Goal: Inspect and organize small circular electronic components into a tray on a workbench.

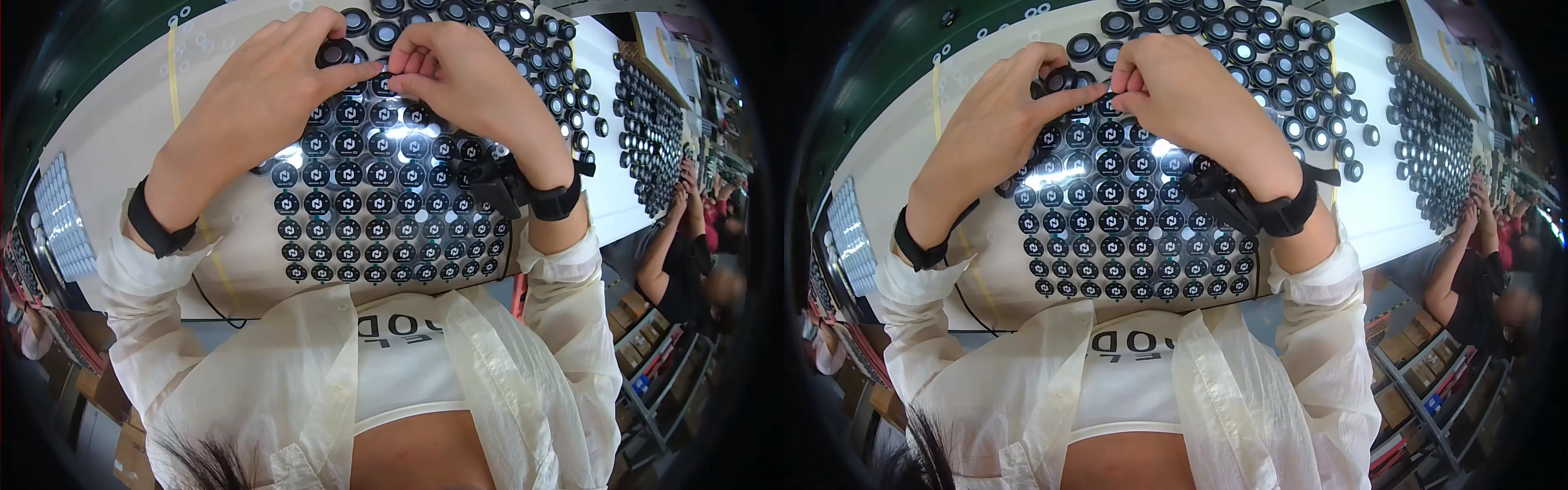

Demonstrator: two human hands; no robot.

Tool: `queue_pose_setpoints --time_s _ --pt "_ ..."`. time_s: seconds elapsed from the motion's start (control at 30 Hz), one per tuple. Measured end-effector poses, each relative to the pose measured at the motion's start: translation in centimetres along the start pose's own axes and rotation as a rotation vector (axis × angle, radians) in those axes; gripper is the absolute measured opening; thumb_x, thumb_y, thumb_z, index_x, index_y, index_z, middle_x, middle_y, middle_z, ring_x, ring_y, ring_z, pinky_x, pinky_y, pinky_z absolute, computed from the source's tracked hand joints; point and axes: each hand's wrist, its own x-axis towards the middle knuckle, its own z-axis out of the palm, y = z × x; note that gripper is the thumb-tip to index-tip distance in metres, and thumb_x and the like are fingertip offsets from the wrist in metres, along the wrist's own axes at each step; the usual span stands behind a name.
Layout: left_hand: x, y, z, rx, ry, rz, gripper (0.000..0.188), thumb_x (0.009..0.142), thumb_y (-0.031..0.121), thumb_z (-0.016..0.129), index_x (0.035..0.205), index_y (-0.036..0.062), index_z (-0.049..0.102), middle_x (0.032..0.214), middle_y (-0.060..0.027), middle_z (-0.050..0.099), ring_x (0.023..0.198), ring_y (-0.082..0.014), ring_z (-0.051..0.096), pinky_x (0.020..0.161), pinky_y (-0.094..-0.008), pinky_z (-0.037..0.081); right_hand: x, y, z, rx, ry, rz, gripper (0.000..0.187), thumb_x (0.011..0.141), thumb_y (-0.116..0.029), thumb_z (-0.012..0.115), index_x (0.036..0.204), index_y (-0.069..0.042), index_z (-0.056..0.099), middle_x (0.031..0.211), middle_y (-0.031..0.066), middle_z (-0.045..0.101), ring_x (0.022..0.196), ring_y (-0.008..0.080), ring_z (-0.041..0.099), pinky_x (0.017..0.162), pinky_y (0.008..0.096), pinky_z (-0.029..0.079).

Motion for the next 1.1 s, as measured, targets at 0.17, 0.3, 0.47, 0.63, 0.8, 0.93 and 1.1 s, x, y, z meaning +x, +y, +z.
queue_pose_setpoints --time_s 0.17,0.3,0.47,0.63,0.8,0.93,1.1 --pt "-0.8 -0.3 1.4 0.007 0.067 -0.007 0.048 0.076 -0.006 0.059 0.117 0.0155 0.073 0.121 -0.0091 0.055 0.107 -0.0268 0.058 0.091 -0.0363 0.047 0.0 -0.8 -0.8 0.101 -0.089 0.049 0.011 0.081 -0.004 0.075 0.086 0.002 0.067 0.073 0.0077 0.064 0.068 0.0161 0.060 0.066 0.0284 0.051" --pt "-1.0 -0.4 1.7 0.019 0.112 0.031 0.048 0.078 -0.002 0.062 0.120 0.0184 0.071 0.114 -0.0088 0.055 0.099 -0.0256 0.058 0.085 -0.0354 0.047 -1.6 -3.1 -0.9 0.099 -0.039 -0.061 0.013 0.079 -0.003 0.075 0.086 0.001 0.065 0.077 0.0072 0.065 0.073 0.0180 0.063 0.070 0.0290 0.050" --pt "-0.5 -0.3 -1.0 -0.457 0.098 -0.071 0.041 0.094 -0.002 0.051 0.133 0.0092 0.058 0.122 -0.0115 0.055 0.109 -0.0245 0.059 0.090 -0.0326 0.048 -4.2 -4.5 -3.1 0.241 -0.003 -0.064 0.015 0.083 -0.003 0.074 0.094 0.000 0.064 0.087 0.0047 0.067 0.081 0.0156 0.065 0.078 0.0288 0.050" --pt "-1.4 0.9 -0.7 -1.484 0.064 -0.261 0.040 0.108 0.024 0.042 0.136 -0.0019 0.052 0.133 -0.0100 0.057 0.116 -0.0181 0.059 0.097 -0.0315 0.049 -6.6 -4.6 -3.5 0.523 0.046 0.036 0.013 0.087 -0.001 0.072 0.095 0.003 0.062 0.091 0.0071 0.066 0.086 0.0135 0.063 0.081 0.0271 0.049" --pt "-1.5 3.5 0.6 -1.666 0.132 -0.318 0.041 0.098 0.001 0.058 0.138 -0.0018 0.051 0.129 -0.0093 0.060 0.109 -0.0152 0.064 0.092 -0.0262 0.053 -6.7 -5.6 -1.2 0.930 0.279 0.116 0.016 0.089 0.000 0.071 0.101 0.002 0.061 0.091 0.0047 0.064 0.086 0.0106 0.060 0.078 0.0242 0.047" --pt "-1.2 4.5 1.2 -1.633 0.179 -0.328 0.053 0.090 -0.010 0.062 0.140 -0.0061 0.046 0.132 -0.0163 0.058 0.118 -0.0173 0.061 0.098 -0.0286 0.051 -6.6 -4.4 0.0 0.900 0.384 0.078 0.023 0.088 0.004 0.070 0.109 0.004 0.062 0.099 0.0063 0.066 0.090 0.0111 0.064 0.086 0.0276 0.053" --pt "-1.0 5.1 0.9 -1.430 0.225 -0.389 0.050 0.088 -0.012 0.064 0.136 -0.0058 0.051 0.120 -0.0162 0.064 0.107 -0.0179 0.066 0.093 -0.0276 0.055 -6.7 -4.2 0.8 0.883 0.436 0.117 0.019 0.087 0.003 0.071 0.106 0.003 0.066 0.100 0.0079 0.069 0.091 0.0126 0.064 0.087 0.0270 0.050"
